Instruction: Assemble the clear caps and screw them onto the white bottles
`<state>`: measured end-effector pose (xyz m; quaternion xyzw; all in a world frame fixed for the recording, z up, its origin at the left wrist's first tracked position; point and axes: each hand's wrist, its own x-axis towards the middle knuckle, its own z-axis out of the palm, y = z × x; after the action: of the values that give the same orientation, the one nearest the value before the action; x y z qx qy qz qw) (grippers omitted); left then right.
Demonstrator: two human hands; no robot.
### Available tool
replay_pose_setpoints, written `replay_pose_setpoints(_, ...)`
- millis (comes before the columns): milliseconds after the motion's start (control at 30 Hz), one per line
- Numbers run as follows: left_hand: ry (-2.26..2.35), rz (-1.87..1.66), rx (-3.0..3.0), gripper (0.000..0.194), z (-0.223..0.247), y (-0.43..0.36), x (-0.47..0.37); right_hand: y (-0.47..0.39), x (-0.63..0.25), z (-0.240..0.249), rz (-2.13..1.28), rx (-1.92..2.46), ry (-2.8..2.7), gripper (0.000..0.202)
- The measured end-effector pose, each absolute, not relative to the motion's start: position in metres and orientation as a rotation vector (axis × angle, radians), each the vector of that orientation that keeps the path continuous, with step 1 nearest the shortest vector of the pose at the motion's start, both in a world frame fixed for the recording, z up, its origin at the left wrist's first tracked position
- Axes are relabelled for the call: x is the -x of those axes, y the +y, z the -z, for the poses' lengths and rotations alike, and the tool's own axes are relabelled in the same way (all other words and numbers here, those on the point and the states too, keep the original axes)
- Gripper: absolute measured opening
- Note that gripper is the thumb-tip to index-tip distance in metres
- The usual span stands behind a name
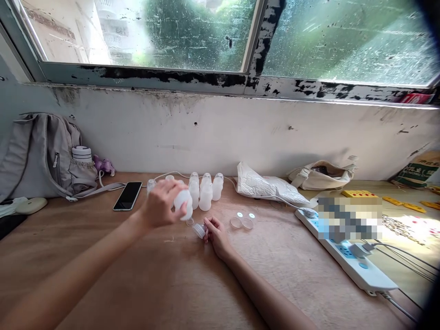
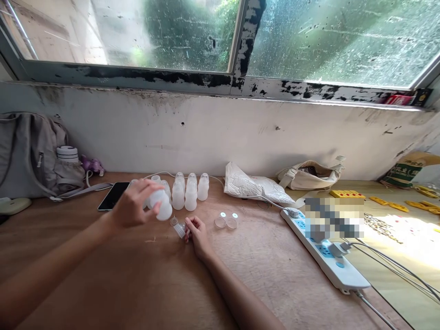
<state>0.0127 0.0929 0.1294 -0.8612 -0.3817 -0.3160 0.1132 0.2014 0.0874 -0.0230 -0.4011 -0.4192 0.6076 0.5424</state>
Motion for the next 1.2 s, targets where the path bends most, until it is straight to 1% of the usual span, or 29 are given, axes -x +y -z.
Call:
replay_pose_setpoints(100,-1.148,0.980,2.597,0.029,-0.086,0.075,-0.012,0.088,-0.201,0.024,-1.446,0.938,-0.975,0.032)
replay_pose_setpoints(167,-1.188,1.014,2.621,0.029,-0.066,0.069,-0.012,0.088,-0.202,0.024,-1.454,0.919,-0.966,0.031)
replay_pose_setpoints(333,-1.258,1.132,2.691,0.031,-0.041,0.062,-0.015,0.088,-0.202,0.024,-1.460,0.886,-0.956,0.028)
replay_pose_setpoints(433,-1.386,1.298,2.734,0.042,-0.027,0.061,-0.020,0.088,-0.202,0.023,-1.462,0.888,-0.943,0.029)
replay_pose_setpoints(533,-1.668,1.477,2.774,0.060,-0.009,0.060,-0.025,0.088,-0.201,0.023,-1.464,0.897,-0.936,0.030)
replay_pose_setpoints(600,-1.814,1.537,2.846,0.067,0.000,0.059,-0.028,0.088,-0.202,0.024,-1.469,0.897,-0.934,0.029)
replay_pose_setpoints(633,-1.851,1.539,2.897,0.066,0.003,0.059,-0.029,0.088,-0.202,0.024,-1.472,0.893,-0.931,0.029)
replay_pose_setpoints(800,-1.826,1.472,3.006,0.047,-0.002,0.054,-0.030,0.091,-0.203,0.025,-1.505,0.884,-0.862,0.027)
replay_pose_setpoints(867,-1.824,1.515,2.946,0.047,-0.006,0.054,-0.028,0.093,-0.204,0.023,-1.519,0.875,-0.821,0.027)
replay_pose_setpoints(1000,-2.047,1.701,2.750,0.052,-0.005,0.056,-0.025,0.095,-0.208,0.016,-1.513,0.871,-0.771,0.026)
replay_pose_setpoints(1067,-2.108,1.737,2.733,0.047,-0.003,0.059,-0.023,0.096,-0.211,0.011,-1.495,0.870,-0.778,0.025)
replay_pose_setpoints(1200,-2.121,1.679,2.779,0.038,-0.002,0.063,-0.021,0.095,-0.214,0.001,-1.434,0.867,-0.854,0.024)
